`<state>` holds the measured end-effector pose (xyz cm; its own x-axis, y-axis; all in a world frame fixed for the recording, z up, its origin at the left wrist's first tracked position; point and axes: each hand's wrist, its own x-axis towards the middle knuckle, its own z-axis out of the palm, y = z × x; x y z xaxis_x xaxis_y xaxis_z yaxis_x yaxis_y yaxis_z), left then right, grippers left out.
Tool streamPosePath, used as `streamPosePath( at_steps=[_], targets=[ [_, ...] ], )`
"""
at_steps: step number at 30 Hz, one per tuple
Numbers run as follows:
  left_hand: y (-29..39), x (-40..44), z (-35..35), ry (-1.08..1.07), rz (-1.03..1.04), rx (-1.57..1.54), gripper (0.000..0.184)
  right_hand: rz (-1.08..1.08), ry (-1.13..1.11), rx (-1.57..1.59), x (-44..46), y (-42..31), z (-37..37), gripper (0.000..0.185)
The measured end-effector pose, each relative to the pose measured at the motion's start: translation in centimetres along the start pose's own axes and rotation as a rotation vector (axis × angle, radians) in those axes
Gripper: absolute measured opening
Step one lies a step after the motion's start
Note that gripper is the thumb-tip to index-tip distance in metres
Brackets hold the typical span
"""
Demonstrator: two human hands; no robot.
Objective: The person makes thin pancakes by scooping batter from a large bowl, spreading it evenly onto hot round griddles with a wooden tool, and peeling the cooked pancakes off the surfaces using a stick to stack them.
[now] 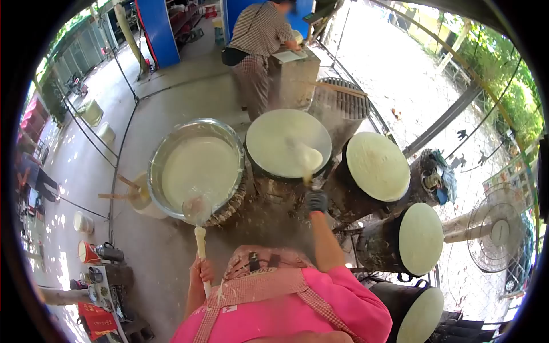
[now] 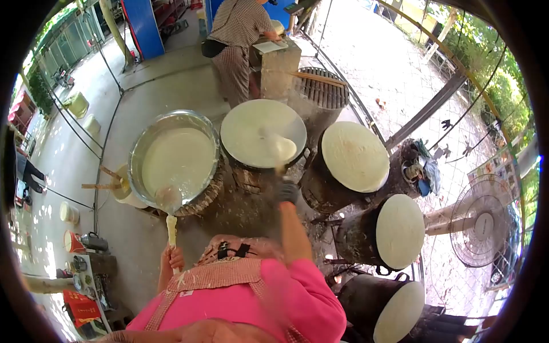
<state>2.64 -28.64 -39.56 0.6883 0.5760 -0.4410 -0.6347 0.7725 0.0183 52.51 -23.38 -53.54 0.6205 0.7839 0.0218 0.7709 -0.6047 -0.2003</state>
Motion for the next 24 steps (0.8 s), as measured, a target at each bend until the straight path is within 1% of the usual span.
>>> streamPosePath(
  at_steps=[1, 3, 4, 5, 6, 7, 8, 9, 11, 12, 13, 14, 15, 17, 19, 20, 21, 23, 24],
  targets=[
    [0.2, 0.9, -0.6, -0.039, -0.054, -0.081, 0.022, -0.237, -0.046, -0.284, -0.7, -3.6, -2.9, 0.024],
    [-0.3, 1.7, 0.5, -0.061, -0.116, -0.072, 0.020, -0.174, -0.053, 0.015, -2.3, -0.9, 1.8, 0.028],
    [-0.6, 2.1, 1.1, -0.071, -0.147, -0.064, 0.018, -0.032, -0.068, 0.114, -1.9, 0.6, 1.6, 0.028],
    [-0.6, 2.6, 2.0, -0.031, -0.112, -0.003, 0.019, 0.111, -0.068, 0.213, -1.6, 2.2, 1.3, 0.029],
    [-1.0, 2.6, 2.8, 0.013, -0.074, 0.054, 0.019, 0.360, -0.090, 0.256, -0.6, 3.7, -2.0, 0.029],
    [-1.5, 2.4, 3.4, 0.068, -0.039, 0.107, 0.020, 0.216, -0.025, 0.272, 0.3, 4.5, -4.2, 0.029],
    [-1.9, 2.9, 4.4, 0.126, -0.047, 0.140, 0.024, 0.077, 0.035, 0.286, 1.2, 4.6, -6.5, 0.030],
    [-1.8, 3.4, 4.6, 0.127, -0.098, 0.093, 0.023, 0.155, 0.000, 0.421, 1.8, 2.2, -10.5, 0.028],
    [-2.4, 5.4, 4.2, 0.121, -0.199, -0.021, 0.020, -0.002, 0.149, 0.335, -2.1, 2.1, -7.0, 0.027],
    [-2.9, 5.9, 5.9, 0.223, -0.184, -0.001, 0.024, -0.081, 0.229, 0.299, -4.5, 2.0, -4.7, 0.027],
    [-2.8, 6.7, 6.5, 0.243, -0.176, 0.009, 0.021, -0.117, 0.218, 0.235, -5.1, 2.4, -2.2, 0.027],
    [-2.9, 6.9, 6.2, 0.239, -0.167, 0.025, 0.019, -0.097, 0.169, 0.241, -5.1, 3.3, -0.5, 0.027],
    [-3.0, 7.1, 6.1, 0.232, -0.160, 0.051, 0.016, -0.028, 0.130, 0.315, -4.3, 4.4, 0.1, 0.028],
    [-3.1, 7.5, 6.1, 0.215, -0.129, 0.105, 0.011, 0.128, 0.102, 0.467, -0.3, 5.8, -3.9, 0.028],
    [-3.3, 8.5, 6.5, 0.246, -0.136, 0.100, 0.006, 0.142, 0.096, 0.502, 3.5, 5.5, -8.6, 0.028],
    [-3.6, 9.4, 6.5, 0.264, -0.152, 0.074, 0.004, 0.109, 0.096, 0.457, 4.8, 5.3, -8.7, 0.028],
    [-3.9, 10.3, 6.6, 0.283, -0.170, 0.039, 0.003, 0.050, 0.098, 0.379, 4.9, 5.4, -6.9, 0.029],
    [-4.3, 11.9, 7.4, 0.309, -0.175, 0.029, 0.006, -0.189, 0.129, 0.092, 1.5, 6.5, -0.1, 0.029],
    [-4.4, 12.3, 7.3, 0.304, -0.166, 0.045, 0.008, -0.264, 0.147, 0.009, -0.4, 7.4, 1.9, 0.029]
  ],
)
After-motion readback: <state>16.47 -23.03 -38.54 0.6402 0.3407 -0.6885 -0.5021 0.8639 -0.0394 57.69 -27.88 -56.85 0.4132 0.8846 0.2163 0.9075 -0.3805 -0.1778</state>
